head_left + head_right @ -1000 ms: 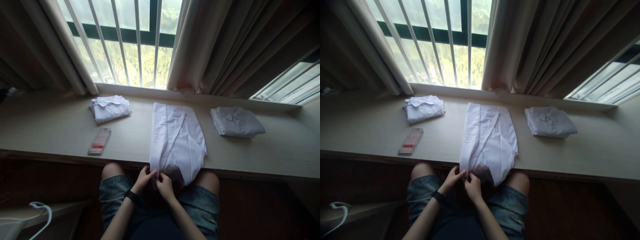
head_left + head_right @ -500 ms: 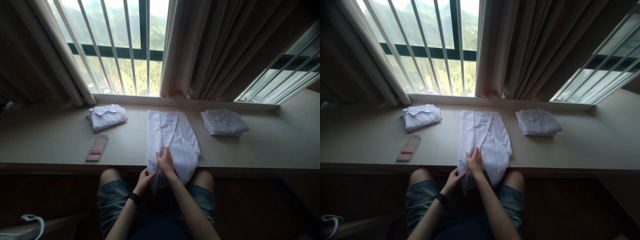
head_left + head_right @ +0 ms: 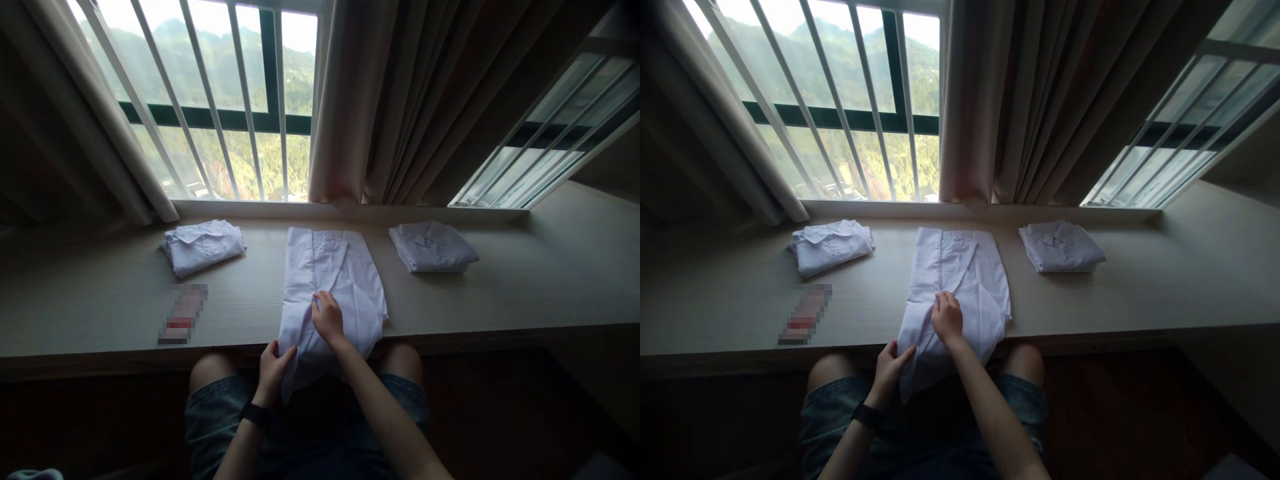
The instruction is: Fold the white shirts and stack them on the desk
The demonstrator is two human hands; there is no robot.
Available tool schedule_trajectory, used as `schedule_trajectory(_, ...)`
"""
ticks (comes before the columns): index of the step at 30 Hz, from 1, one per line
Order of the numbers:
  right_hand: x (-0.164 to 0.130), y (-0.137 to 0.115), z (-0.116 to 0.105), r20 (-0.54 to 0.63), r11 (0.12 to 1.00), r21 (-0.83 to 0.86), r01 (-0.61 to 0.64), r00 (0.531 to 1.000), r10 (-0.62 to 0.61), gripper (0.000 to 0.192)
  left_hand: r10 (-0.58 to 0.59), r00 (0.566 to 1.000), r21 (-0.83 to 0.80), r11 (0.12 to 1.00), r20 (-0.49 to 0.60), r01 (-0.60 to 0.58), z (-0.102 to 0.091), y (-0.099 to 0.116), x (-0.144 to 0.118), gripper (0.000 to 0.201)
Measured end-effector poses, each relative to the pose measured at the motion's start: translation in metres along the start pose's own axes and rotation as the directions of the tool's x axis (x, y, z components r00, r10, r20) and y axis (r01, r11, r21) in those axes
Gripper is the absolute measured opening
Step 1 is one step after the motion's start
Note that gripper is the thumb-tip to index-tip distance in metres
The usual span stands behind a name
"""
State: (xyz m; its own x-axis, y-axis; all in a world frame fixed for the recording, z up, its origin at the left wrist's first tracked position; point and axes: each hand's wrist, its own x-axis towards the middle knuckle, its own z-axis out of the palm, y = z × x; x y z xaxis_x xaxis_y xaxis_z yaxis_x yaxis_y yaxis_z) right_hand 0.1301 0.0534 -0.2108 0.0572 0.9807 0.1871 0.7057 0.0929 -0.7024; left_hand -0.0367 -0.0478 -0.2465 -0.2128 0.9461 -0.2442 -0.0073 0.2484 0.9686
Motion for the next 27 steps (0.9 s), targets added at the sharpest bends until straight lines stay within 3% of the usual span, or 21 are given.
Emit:
schedule_trajectory(2,-0.013,0.004,-0.001,0.042,0.986,-0.139,0.091,0.995,-0.086,0.042,-0.016,0.998,0.026,1.000,-0.054,0.018,-0.003,0.013,0.005,0.048)
schedule_trajectory(6,-0.025,0.018,0.006,0.185,0.946,-0.288,0.150,0.978,-0.099,0.047,-0.038,0.994,0.093,0.995,-0.104,0.048,-0.010,0.039,0.020,0.051)
schedule_trajectory(10,-0.015,0.024,0.012,0.151,0.949,-0.294,0.117,0.986,-0.074,0.057,-0.026,0.997,0.152,0.988,-0.079,0.038,-0.013,0.049,0.030,0.053)
schedule_trajectory(12,-0.006,0.019,0.013,0.103,0.953,-0.290,0.087,0.993,-0.059,0.059,-0.030,0.996,0.185,0.982,-0.087,0.045,-0.014,0.048,0.032,0.052)
schedule_trajectory(14,0.003,0.013,0.014,0.099,0.945,-0.296,0.142,0.988,-0.118,0.056,-0.044,0.994,0.216,0.974,-0.102,0.065,-0.014,0.044,0.030,0.051)
schedule_trajectory(17,0.014,0.006,0.015,0.210,0.913,-0.292,0.285,0.951,-0.229,0.050,-0.057,0.989,0.264,0.960,-0.139,0.093,-0.014,0.034,0.023,0.053)
schedule_trajectory(22,0.017,0.011,0.017,0.332,0.898,-0.288,0.333,0.914,-0.232,0.049,-0.013,0.997,0.359,0.932,-0.078,0.040,-0.017,0.016,-0.008,0.075)
schedule_trajectory(25,0.014,0.014,0.016,0.343,0.895,-0.270,0.356,0.904,-0.256,0.049,0.075,0.997,0.562,0.825,-0.005,-0.059,-0.020,0.019,-0.029,0.073)
schedule_trajectory(27,0.011,0.014,0.014,0.359,0.901,-0.236,0.365,0.894,-0.268,0.049,0.219,0.976,0.763,0.629,0.011,-0.150,-0.019,0.029,-0.035,0.061)
